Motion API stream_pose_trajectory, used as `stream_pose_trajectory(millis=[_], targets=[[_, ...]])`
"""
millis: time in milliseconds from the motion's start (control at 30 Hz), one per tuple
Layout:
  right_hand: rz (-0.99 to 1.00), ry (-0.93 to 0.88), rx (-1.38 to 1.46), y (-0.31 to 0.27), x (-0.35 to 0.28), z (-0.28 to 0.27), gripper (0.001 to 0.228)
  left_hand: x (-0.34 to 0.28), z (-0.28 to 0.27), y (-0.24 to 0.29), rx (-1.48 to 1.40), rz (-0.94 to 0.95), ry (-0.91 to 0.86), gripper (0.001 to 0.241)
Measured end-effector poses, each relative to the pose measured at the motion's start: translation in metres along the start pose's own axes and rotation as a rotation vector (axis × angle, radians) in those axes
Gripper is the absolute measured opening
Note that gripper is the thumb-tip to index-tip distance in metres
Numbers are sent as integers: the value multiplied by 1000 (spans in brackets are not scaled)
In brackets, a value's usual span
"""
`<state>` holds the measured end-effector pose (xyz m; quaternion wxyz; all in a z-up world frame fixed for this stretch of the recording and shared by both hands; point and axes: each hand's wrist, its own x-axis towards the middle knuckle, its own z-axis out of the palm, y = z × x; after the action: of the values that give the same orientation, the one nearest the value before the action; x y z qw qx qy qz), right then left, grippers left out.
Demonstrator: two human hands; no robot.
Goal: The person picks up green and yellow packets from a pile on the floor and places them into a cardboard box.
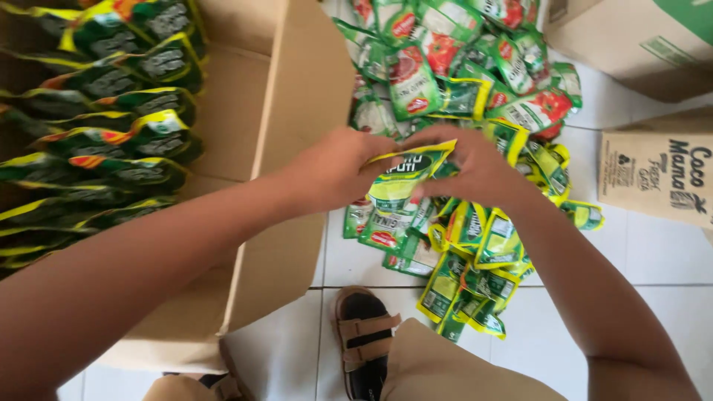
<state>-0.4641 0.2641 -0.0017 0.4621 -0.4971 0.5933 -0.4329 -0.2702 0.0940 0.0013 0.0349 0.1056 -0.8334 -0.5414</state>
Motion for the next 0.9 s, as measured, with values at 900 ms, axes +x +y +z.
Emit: stream_pose_trajectory(millis=[900], targets=[[-407,149,-566,-94,257,118,21,-54,-232,-89,375,171,629,36]])
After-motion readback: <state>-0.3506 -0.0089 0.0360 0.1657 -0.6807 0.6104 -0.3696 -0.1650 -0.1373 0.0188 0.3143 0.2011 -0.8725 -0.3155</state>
